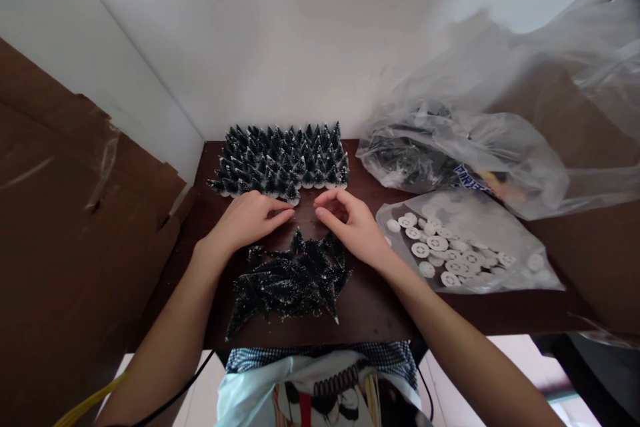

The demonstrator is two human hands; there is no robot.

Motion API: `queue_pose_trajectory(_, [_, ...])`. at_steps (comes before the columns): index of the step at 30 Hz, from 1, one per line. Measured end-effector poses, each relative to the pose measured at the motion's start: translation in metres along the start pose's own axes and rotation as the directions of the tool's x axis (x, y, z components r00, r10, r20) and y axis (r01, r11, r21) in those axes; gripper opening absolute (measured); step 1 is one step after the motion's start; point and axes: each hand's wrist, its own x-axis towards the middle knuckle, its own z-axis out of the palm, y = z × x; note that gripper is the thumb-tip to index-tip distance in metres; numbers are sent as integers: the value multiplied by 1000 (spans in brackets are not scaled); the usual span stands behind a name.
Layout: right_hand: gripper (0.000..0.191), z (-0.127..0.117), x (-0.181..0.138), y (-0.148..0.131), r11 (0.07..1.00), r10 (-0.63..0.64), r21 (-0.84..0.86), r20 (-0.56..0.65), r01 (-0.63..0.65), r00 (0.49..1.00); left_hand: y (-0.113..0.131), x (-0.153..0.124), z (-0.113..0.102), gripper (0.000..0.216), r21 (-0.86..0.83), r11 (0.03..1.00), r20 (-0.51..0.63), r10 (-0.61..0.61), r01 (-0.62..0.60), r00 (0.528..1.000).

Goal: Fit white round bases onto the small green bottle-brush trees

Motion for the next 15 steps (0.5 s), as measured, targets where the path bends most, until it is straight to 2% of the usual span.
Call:
queue_pose_trajectory(7, [7, 1, -1, -1, 999, -18, -43, 13, 18, 1000, 2, 1, 2, 40, 42, 999, 40, -27, 26, 999])
queue_pose_trajectory(15, [7, 1, -1, 0, 997, -29, -77, 42, 32, 999, 1, 1, 6, 42, 57, 998, 31, -2, 0, 1000])
